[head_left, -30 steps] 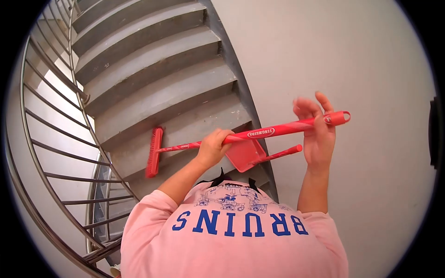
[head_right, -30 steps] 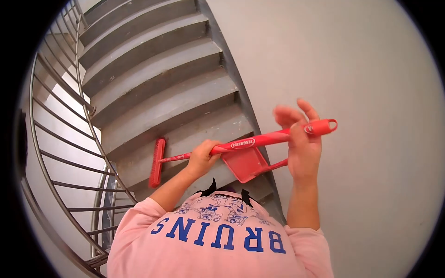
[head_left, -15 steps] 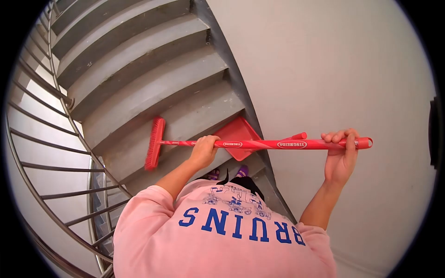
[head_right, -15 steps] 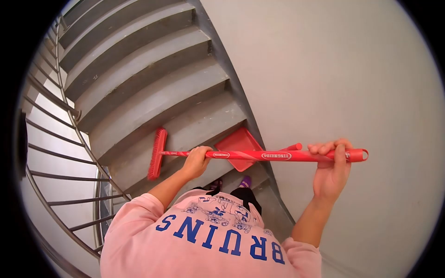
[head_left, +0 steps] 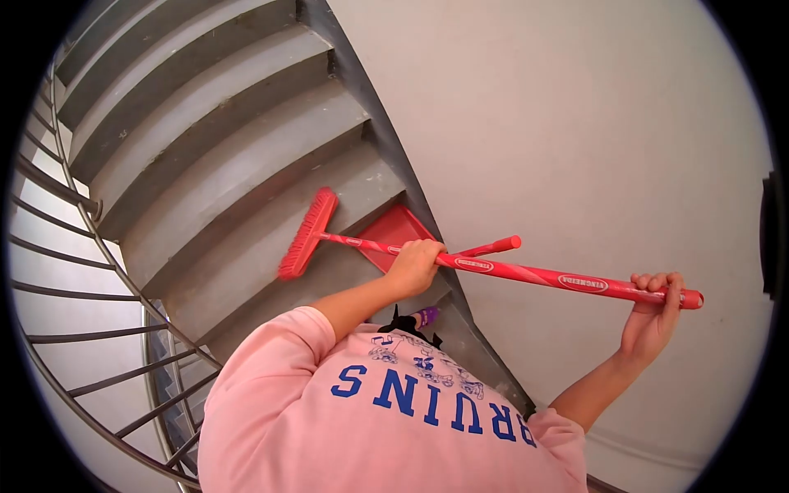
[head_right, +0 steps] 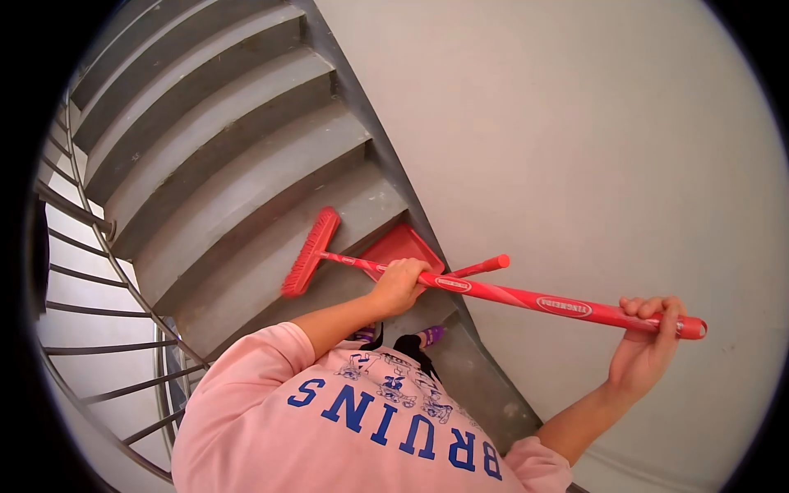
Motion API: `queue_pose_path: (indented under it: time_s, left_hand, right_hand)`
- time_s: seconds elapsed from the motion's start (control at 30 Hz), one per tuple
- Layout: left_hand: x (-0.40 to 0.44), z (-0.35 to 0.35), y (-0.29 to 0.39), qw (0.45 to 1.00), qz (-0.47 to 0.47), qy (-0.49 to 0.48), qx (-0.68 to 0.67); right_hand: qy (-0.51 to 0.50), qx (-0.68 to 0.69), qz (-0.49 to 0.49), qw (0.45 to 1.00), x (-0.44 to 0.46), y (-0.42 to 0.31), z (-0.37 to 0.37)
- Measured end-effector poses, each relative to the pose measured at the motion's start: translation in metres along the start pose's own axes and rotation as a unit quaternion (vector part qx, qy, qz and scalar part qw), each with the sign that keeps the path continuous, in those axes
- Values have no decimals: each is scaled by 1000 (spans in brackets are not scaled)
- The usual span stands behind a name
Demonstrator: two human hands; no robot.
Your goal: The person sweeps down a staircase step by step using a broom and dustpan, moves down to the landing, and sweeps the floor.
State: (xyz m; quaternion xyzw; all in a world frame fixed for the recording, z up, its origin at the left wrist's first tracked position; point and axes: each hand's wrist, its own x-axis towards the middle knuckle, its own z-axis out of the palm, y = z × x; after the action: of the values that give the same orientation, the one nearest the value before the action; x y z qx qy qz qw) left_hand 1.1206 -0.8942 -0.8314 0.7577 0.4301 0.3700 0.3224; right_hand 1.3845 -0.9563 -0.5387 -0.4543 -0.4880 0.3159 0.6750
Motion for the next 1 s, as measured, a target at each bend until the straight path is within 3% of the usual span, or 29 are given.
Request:
queue_pose_path:
  time_s: [0.23, 0.37, 0.5, 0.6, 0.73, 0.83, 1.0]
  left_hand:
    - [31, 37, 9, 998, 49, -25, -34]
    - [51, 55, 11, 992, 53, -98, -52]
    - [58, 37, 45, 983, 103, -143, -57]
    - [47, 8, 55, 984, 115, -131, -30]
    - [53, -25, 14, 992, 53, -108, 27]
    - [48, -28, -53, 991, 5, -91, 103]
    - [16, -14, -70, 993, 13, -62, 103]
  right_hand:
    - [35, -42, -21, 998, 4, -12, -24]
    - [55, -57, -46, 996, 10, -7, -43]
    - [22, -16, -103, 994, -1, -47, -61]
    - [73, -21, -107, 991, -18, -58, -59]
    - [35, 38, -10, 999, -29, -7, -41]
    - [49, 60, 57, 995, -46, 51, -16]
    - [30, 30, 49, 998, -79, 51, 4]
